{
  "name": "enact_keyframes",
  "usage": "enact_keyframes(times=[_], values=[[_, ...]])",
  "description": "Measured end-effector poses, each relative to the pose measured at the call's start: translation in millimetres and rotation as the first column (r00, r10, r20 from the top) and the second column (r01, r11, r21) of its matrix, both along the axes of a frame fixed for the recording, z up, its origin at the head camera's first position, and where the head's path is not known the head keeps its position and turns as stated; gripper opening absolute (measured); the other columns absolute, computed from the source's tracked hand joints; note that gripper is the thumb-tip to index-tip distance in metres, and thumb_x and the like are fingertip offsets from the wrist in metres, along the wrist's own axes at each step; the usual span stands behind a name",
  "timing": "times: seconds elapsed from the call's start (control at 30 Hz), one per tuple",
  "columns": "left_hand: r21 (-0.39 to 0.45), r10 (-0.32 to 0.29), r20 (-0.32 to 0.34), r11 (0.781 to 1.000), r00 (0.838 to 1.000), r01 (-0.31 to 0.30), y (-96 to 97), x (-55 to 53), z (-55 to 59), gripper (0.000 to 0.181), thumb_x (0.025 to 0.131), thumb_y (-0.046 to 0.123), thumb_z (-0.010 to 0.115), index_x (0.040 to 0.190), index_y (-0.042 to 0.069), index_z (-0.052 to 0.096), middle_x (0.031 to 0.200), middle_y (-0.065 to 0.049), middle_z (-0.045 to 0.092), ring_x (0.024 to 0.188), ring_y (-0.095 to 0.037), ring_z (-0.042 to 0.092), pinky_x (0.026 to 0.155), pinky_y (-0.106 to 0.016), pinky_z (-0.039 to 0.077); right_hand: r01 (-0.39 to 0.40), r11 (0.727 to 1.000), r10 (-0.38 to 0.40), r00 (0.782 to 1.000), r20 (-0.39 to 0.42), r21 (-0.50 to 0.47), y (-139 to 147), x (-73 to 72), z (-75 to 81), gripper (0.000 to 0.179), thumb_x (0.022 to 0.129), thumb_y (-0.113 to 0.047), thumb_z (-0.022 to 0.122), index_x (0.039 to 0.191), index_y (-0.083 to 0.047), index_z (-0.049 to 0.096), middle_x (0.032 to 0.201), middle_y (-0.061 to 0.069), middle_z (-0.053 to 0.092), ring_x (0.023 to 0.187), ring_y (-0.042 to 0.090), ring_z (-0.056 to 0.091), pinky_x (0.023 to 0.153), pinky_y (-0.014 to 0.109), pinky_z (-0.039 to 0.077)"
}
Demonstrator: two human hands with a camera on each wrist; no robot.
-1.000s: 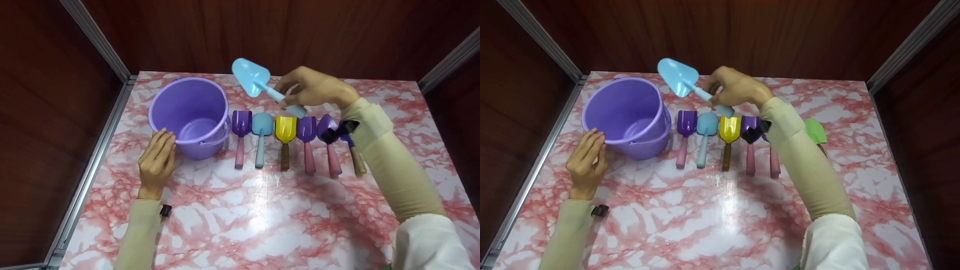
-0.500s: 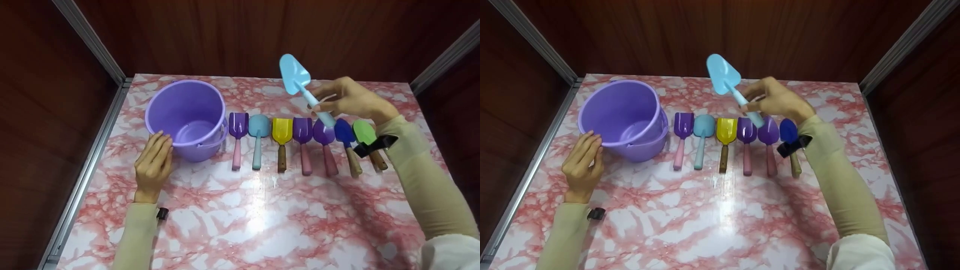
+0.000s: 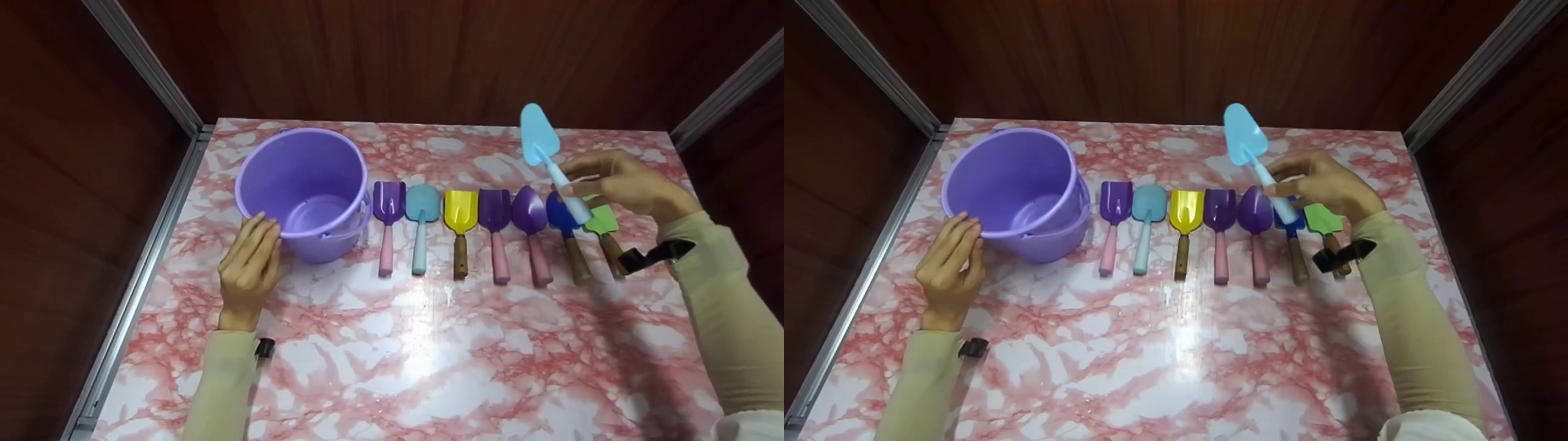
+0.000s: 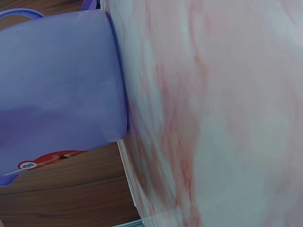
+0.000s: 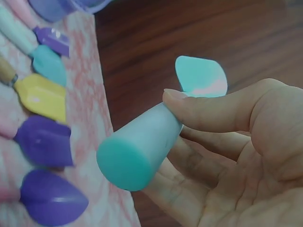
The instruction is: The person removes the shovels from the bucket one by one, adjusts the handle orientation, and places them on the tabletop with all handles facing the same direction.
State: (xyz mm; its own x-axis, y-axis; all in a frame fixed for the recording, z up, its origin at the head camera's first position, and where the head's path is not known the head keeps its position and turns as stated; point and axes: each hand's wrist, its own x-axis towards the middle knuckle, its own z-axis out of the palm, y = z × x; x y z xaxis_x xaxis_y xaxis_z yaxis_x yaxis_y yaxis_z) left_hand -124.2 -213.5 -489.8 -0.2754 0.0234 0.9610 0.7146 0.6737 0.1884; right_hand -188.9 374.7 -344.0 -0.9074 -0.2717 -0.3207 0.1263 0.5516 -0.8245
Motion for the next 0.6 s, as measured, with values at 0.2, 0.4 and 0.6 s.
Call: enact_keyframes(times=[0.2, 0.4, 0.6], values=[[0.011, -0.002, -0.007, 1.0, 1.0, 0.002, 1.8, -0.5, 0.2, 0.017, 0.102, 0.009, 0.073, 0.109, -0.004, 0.081, 0.111, -0.024, 0.079, 0.117, -0.04, 0.075, 0.113, -0.051, 0.057, 0.085, 0.996, -0.084, 0.995, 0.048, -0.03, 33, 7.0, -14.8, 0.031, 0.103, -0.013, 0.073, 0.133, -0.021, 0.073, 0.118, -0.012, 0.073, 0.103, 0.008, 0.073, 0.086, 0.029, 0.068], [0.018, 0.004, -0.011, 1.0, 1.0, -0.004, 3.1, 0.8, -0.7, 0.016, 0.1, 0.007, 0.074, 0.108, -0.005, 0.081, 0.11, -0.025, 0.079, 0.117, -0.04, 0.075, 0.114, -0.048, 0.057, 0.176, 0.983, -0.17, 0.981, 0.094, -0.056, 65, 11.5, -30.1, 0.026, 0.105, -0.015, 0.071, 0.124, -0.032, 0.074, 0.111, -0.018, 0.074, 0.101, 0.005, 0.072, 0.085, 0.028, 0.068], [0.017, 0.004, -0.004, 1.0, 1.0, -0.004, 2.6, 0.9, 0.5, 0.016, 0.1, 0.007, 0.074, 0.107, -0.005, 0.081, 0.111, -0.025, 0.079, 0.117, -0.04, 0.075, 0.114, -0.05, 0.056, 0.26, 0.963, -0.248, 0.959, 0.138, -0.072, 90, 17.9, -49.0, 0.02, 0.105, -0.019, 0.071, 0.118, -0.035, 0.073, 0.106, -0.019, 0.074, 0.098, 0.002, 0.071, 0.084, 0.025, 0.066]])
